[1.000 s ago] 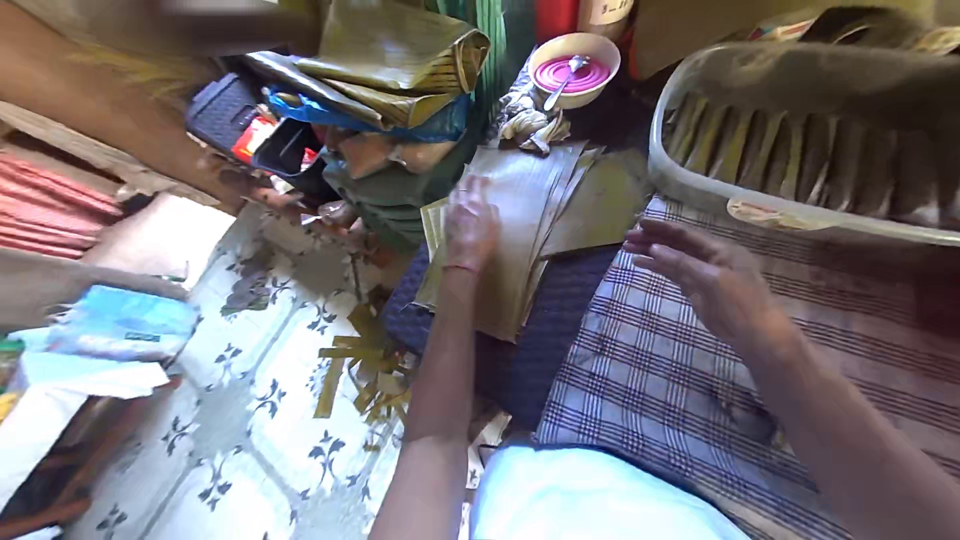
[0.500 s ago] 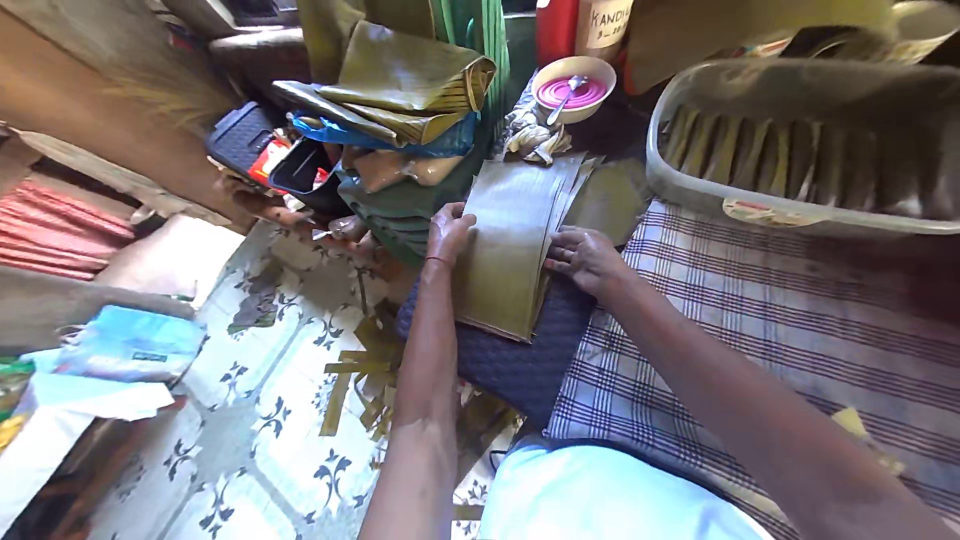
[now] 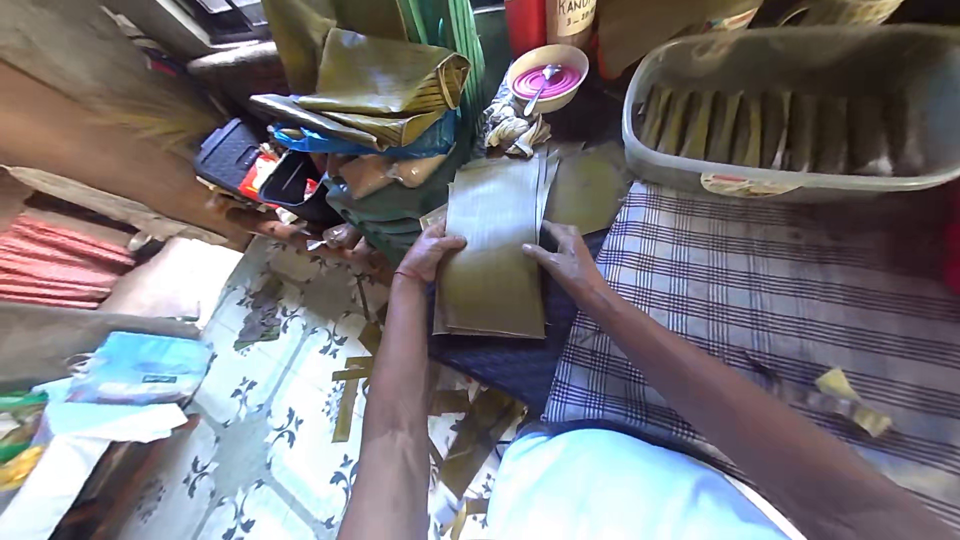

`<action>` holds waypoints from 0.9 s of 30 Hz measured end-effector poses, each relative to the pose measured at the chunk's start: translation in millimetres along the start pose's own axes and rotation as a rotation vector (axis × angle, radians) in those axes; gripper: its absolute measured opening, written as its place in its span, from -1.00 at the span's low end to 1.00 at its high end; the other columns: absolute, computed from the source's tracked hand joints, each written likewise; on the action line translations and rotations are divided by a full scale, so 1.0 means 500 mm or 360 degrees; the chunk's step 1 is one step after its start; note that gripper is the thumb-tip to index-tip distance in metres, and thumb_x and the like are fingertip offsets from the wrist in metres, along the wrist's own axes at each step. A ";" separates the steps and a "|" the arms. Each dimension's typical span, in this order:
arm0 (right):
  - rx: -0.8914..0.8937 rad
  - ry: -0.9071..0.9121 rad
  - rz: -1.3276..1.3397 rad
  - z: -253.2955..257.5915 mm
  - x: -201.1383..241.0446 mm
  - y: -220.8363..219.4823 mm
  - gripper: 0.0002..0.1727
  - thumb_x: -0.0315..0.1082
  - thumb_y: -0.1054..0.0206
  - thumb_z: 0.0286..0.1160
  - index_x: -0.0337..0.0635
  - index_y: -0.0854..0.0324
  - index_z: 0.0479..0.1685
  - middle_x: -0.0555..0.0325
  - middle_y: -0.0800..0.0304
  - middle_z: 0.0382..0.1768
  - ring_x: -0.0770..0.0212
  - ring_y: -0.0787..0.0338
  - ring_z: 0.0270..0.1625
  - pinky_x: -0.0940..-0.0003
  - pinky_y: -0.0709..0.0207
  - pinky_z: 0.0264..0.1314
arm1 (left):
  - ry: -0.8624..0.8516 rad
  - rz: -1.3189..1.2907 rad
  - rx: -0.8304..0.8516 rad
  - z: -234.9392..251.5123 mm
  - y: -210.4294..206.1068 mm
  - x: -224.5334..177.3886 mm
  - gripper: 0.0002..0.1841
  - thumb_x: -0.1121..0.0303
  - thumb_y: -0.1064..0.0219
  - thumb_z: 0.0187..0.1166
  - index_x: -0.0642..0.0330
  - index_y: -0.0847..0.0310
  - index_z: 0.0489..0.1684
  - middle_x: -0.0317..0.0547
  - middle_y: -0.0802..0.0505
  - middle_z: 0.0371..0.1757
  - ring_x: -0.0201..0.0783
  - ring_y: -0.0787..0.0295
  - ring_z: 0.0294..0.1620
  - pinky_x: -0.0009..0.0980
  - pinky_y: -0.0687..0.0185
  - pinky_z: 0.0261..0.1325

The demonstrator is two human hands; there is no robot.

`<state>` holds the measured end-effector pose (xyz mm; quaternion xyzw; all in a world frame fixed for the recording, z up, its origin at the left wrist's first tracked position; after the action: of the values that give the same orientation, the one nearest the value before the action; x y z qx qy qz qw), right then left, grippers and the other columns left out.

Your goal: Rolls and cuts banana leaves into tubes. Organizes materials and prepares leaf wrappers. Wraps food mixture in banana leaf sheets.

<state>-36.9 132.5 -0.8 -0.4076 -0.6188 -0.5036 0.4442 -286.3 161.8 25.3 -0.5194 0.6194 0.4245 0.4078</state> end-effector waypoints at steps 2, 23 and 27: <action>0.0058 -0.0100 0.0175 -0.022 0.012 0.017 -0.18 -0.06 -0.44 0.59 -0.29 -0.25 0.76 -0.31 -0.42 0.61 -0.18 -0.55 0.53 -0.11 -0.45 0.53 | -0.0004 -0.0055 -0.0065 -0.007 -0.003 0.000 -0.53 0.62 -0.15 0.62 0.26 -0.40 0.54 -0.09 -0.82 0.02 -0.39 -0.80 -0.15 -0.41 -0.77 -0.03; 0.0368 -0.0061 -0.0232 -0.145 0.003 0.069 -0.01 -0.45 -0.49 0.43 -0.29 0.06 0.86 -0.39 -0.64 0.38 -0.26 -0.73 0.34 -0.23 -0.57 0.40 | -0.0098 0.0563 -0.0666 -0.184 -0.206 0.075 -0.15 0.50 -0.44 0.42 0.22 -0.07 0.79 0.29 -0.69 0.40 0.14 -0.71 0.34 0.14 -0.64 0.33; 0.0335 -0.0130 0.0208 -0.193 -0.039 0.110 -0.09 -0.37 -0.43 0.54 -0.11 0.00 0.89 -0.24 -0.67 0.36 -0.08 -0.83 0.16 -0.04 -0.74 0.17 | -0.0048 0.0146 -0.0570 -0.205 -0.204 0.087 0.05 0.63 -0.43 0.37 -0.10 0.14 0.93 0.09 -0.53 0.65 0.00 -0.70 0.39 0.01 -0.72 0.28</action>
<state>34.1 45.0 4.5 -0.4183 -0.6581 -0.3888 0.4907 -197.5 41.5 4.9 -0.5485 0.5507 0.5540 0.2982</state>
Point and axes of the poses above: each hand's wrist, its own z-axis towards the middle knuckle, its own y-axis out of the back of the hand, x = y × z, the point moved 1 cm from there along z, towards the middle knuckle
